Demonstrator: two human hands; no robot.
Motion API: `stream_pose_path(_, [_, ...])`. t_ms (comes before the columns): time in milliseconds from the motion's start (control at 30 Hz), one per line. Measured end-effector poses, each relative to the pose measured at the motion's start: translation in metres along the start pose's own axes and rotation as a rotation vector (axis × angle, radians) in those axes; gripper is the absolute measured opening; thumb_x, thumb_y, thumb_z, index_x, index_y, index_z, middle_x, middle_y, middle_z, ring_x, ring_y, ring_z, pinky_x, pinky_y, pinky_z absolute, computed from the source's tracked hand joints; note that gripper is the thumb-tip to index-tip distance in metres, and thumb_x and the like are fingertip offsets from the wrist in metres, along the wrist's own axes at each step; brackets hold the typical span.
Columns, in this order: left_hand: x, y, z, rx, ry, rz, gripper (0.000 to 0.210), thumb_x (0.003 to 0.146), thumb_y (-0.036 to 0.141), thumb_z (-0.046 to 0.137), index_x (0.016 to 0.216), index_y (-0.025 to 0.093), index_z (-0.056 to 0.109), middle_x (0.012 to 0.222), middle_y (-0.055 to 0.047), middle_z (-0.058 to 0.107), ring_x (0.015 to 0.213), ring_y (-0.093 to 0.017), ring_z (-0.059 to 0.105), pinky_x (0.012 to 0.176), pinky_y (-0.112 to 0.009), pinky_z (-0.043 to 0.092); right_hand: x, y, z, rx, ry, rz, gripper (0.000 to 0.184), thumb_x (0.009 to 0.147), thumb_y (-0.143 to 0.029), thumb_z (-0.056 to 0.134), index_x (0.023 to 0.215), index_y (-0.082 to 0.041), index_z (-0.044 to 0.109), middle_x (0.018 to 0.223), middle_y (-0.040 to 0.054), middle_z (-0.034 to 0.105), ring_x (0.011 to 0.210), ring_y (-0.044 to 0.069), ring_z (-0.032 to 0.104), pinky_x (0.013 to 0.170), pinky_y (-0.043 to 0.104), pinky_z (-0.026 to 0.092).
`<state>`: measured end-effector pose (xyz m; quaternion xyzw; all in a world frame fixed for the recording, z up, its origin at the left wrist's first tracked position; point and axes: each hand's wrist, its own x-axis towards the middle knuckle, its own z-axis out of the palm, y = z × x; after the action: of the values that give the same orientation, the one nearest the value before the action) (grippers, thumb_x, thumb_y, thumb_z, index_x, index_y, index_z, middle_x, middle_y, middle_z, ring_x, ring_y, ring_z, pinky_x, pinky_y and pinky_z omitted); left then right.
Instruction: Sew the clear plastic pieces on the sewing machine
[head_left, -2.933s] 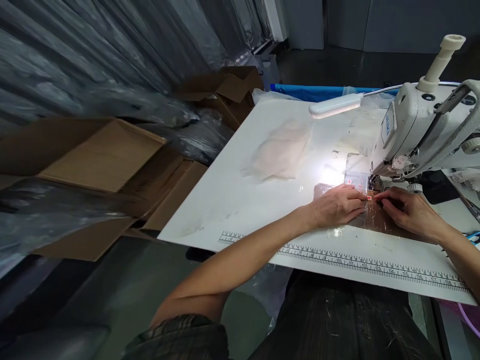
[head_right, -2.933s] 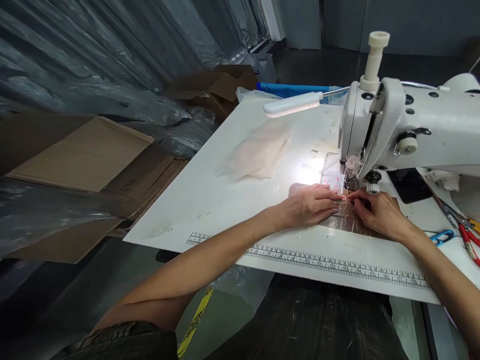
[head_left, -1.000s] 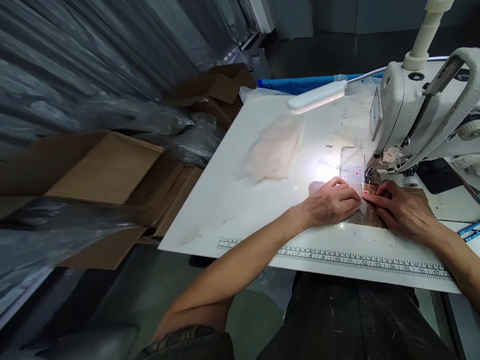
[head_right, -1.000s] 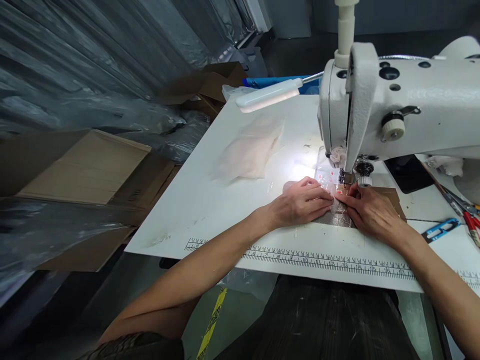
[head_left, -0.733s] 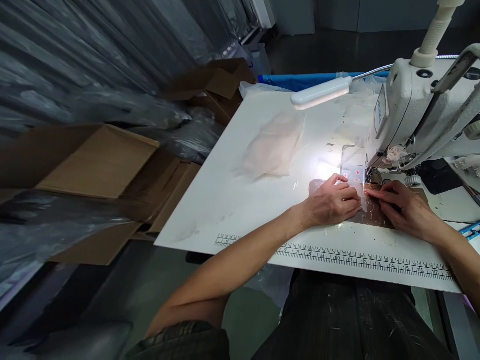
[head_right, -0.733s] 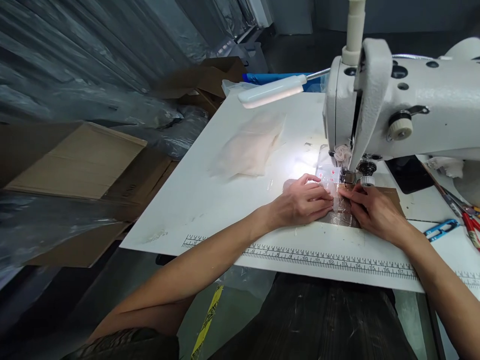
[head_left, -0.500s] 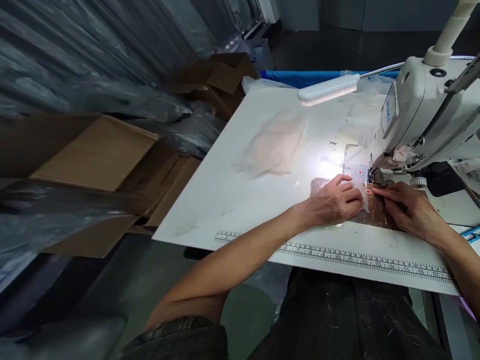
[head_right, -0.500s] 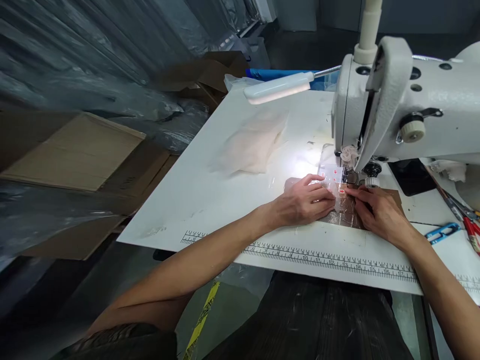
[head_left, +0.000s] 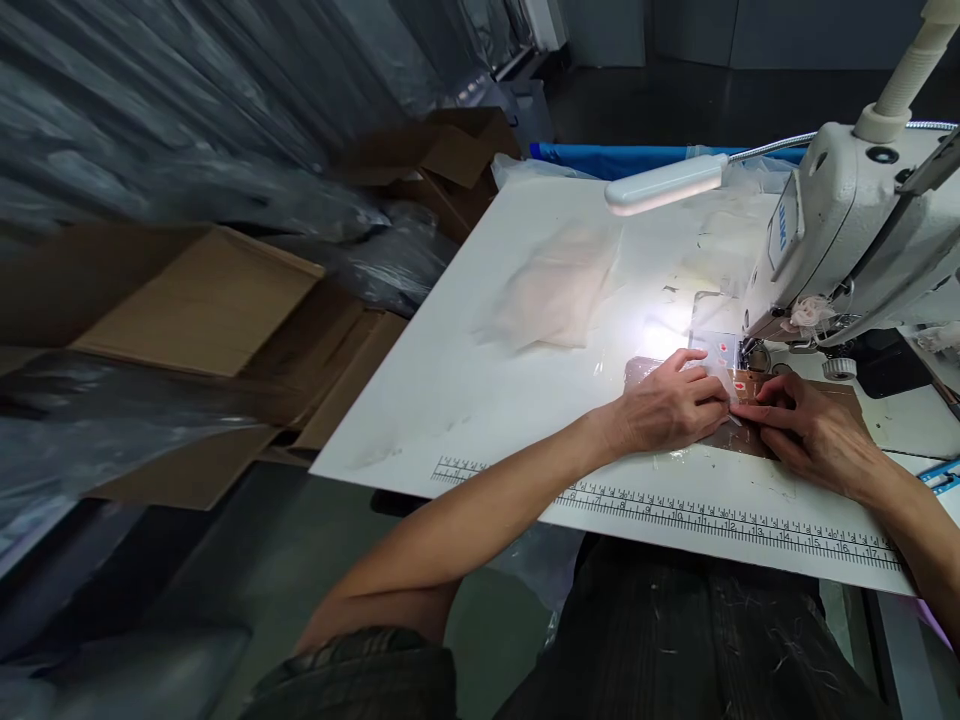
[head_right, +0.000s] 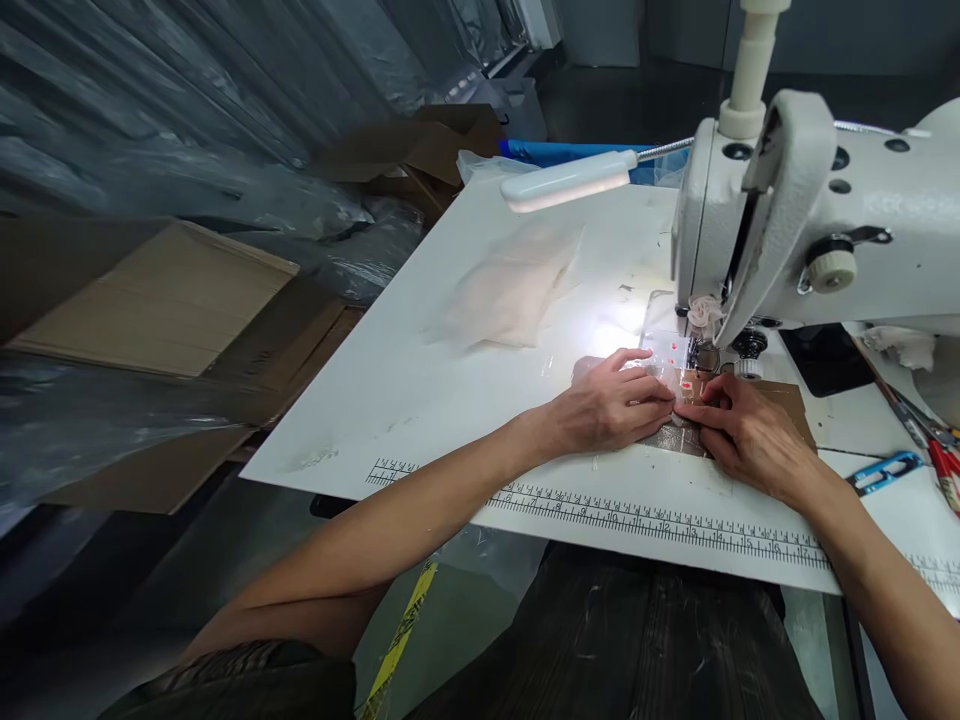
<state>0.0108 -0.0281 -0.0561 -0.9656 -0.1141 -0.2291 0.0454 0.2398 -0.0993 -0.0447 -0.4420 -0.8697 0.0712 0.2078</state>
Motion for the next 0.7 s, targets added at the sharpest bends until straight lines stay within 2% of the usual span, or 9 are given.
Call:
stream_pose_path(100, [0.0003, -0.0016, -0.0046, -0.077, 0.028, -0.021, 0.025, 0.1, 0.026, 0.047, 0.087, 0.021, 0.068, 0.096, 0.0, 0.073, 0.082, -0.012, 0.064, 0.103, -0.044, 0.045, -0.0001, 0.0008, 0.0023, -0.034, 0.007, -0.011, 0.033, 0.096, -0.024, 0.045, 0.111, -0.025, 0.075, 0.098, 0.0099, 0.059, 0.081, 0.016, 0.062, 0.063, 0.026, 0.054])
stream_pose_path(200, [0.0008, -0.0035, -0.0069, -0.081, 0.138, -0.149, 0.026, 0.099, 0.029, 0.048, 0.084, 0.018, 0.067, 0.093, -0.003, 0.072, 0.078, -0.013, 0.063, 0.082, -0.036, 0.051, -0.0002, 0.0018, 0.0025, -0.047, 0.008, -0.018, 0.032, 0.095, -0.024, 0.047, 0.111, -0.026, 0.075, 0.098, 0.009, 0.059, 0.079, 0.016, 0.062, 0.061, 0.026, 0.053])
stream_pose_path(267, [0.0014, -0.0036, -0.006, -0.037, 0.167, -0.225, 0.028, 0.099, 0.026, 0.046, 0.08, 0.016, 0.065, 0.088, -0.004, 0.071, 0.074, -0.014, 0.061, 0.068, -0.031, 0.047, -0.0001, 0.0018, 0.0021, -0.056, 0.009, -0.021, 0.031, 0.094, -0.022, 0.048, 0.11, -0.026, 0.075, 0.097, 0.0088, 0.06, 0.079, 0.016, 0.062, 0.061, 0.026, 0.053])
stream_pose_path(533, [0.0027, 0.0017, -0.001, 0.083, -0.017, -0.202, 0.028, 0.102, 0.031, 0.042, 0.1, 0.018, 0.066, 0.103, -0.006, 0.069, 0.081, -0.017, 0.057, 0.068, -0.032, 0.044, -0.0007, -0.0008, 0.002, -0.104, 0.021, -0.036, 0.032, 0.096, -0.023, 0.045, 0.112, -0.025, 0.072, 0.098, 0.0086, 0.061, 0.082, 0.017, 0.063, 0.065, 0.027, 0.054])
stream_pose_path(700, [0.0024, 0.0014, -0.003, 0.076, -0.045, -0.199, 0.031, 0.104, 0.032, 0.038, 0.112, 0.017, 0.064, 0.112, -0.007, 0.068, 0.088, -0.018, 0.056, 0.073, -0.033, 0.043, -0.0028, -0.0003, 0.0031, -0.133, 0.033, -0.052, 0.031, 0.097, -0.024, 0.044, 0.114, -0.024, 0.069, 0.1, 0.0093, 0.062, 0.086, 0.019, 0.064, 0.068, 0.03, 0.056])
